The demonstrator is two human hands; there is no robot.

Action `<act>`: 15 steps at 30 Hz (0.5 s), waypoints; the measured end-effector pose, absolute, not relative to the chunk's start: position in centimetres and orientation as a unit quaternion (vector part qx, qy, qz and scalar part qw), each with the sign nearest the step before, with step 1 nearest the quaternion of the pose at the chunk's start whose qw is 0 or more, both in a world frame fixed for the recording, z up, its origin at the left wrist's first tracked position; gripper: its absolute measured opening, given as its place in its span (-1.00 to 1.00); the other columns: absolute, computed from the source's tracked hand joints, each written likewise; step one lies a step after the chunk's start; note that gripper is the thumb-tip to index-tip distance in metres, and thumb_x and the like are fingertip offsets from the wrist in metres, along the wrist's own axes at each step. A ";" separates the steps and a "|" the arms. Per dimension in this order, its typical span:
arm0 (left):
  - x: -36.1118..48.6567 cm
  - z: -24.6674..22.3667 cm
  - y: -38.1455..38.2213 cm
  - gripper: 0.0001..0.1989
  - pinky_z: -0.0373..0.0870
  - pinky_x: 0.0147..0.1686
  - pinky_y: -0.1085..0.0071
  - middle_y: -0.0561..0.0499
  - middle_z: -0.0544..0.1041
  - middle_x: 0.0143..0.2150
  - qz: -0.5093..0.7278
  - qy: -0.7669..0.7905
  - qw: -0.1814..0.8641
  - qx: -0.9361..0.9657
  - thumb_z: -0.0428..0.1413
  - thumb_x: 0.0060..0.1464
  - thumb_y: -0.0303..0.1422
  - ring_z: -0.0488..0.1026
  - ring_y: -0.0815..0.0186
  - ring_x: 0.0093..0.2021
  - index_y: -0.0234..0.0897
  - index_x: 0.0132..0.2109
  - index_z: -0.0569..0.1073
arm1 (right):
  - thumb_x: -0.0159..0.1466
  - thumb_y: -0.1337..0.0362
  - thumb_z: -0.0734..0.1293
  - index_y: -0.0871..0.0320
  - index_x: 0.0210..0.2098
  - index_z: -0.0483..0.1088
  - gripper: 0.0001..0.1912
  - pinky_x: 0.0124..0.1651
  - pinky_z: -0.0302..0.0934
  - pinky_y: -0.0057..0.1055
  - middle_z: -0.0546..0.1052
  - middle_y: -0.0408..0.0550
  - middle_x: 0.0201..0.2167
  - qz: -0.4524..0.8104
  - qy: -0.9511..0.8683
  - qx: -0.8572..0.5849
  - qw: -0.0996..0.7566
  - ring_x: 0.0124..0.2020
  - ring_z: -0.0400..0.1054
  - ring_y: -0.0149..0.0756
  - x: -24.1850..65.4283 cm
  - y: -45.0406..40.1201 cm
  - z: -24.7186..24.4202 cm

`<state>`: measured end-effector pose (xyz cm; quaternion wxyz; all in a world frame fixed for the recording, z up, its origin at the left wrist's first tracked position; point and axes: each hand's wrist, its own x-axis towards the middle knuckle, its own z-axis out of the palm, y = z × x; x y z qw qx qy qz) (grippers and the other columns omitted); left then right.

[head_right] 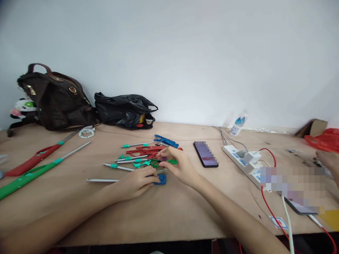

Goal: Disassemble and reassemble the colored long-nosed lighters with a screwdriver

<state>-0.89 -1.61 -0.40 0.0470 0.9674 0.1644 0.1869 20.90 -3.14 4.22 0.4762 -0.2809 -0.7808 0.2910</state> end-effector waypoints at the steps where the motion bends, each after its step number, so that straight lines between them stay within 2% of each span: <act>1: -0.9 -0.4 -1.6 -0.77 0.33 -0.18 0.35 -0.08 0.43 -0.13 0.194 0.164 0.057 0.966 -0.11 0.26 -0.49 0.37 0.22 -0.13 -0.25 -0.10 0.43 | 0.29 0.21 0.32 0.11 -0.26 0.27 -0.86 -0.20 0.39 -0.26 0.51 -0.01 -0.25 0.341 -0.773 -0.270 0.462 -0.21 0.45 -0.26 21.1 -3.1 4.5; 4: -0.9 -0.6 -1.5 -0.77 0.34 -0.18 0.37 -0.08 0.43 -0.13 0.201 0.166 0.080 0.962 -0.11 0.27 -0.46 0.39 0.25 -0.15 -0.25 -0.11 0.44 | 0.28 0.21 0.33 0.11 -0.24 0.30 -0.86 -0.20 0.40 -0.26 0.56 -0.06 -0.30 0.417 -0.759 -0.260 0.428 -0.28 0.48 -0.29 21.6 -3.0 5.3; 9: -0.9 -1.0 -1.4 -0.74 0.32 -0.22 0.39 -0.07 0.43 -0.15 0.194 0.172 0.072 0.963 -0.14 0.32 -0.43 0.41 0.25 -0.17 -0.25 -0.08 0.45 | 0.26 0.22 0.35 0.12 -0.24 0.45 -0.88 -0.23 0.38 -0.31 0.56 -0.07 -0.32 0.384 -0.787 -0.277 0.395 -0.34 0.45 -0.32 21.4 -2.5 5.7; 15: -0.8 -0.8 -1.5 -0.73 0.29 -0.25 0.40 -0.06 0.42 -0.17 0.196 0.173 0.068 0.963 -0.15 0.33 -0.43 0.39 0.27 -0.21 -0.26 -0.13 0.45 | 0.17 0.13 0.43 0.15 -0.36 0.40 -0.78 -0.27 0.35 -0.32 0.50 -0.12 -0.43 0.374 -0.762 -0.292 0.441 -0.39 0.40 -0.33 21.0 -1.4 4.8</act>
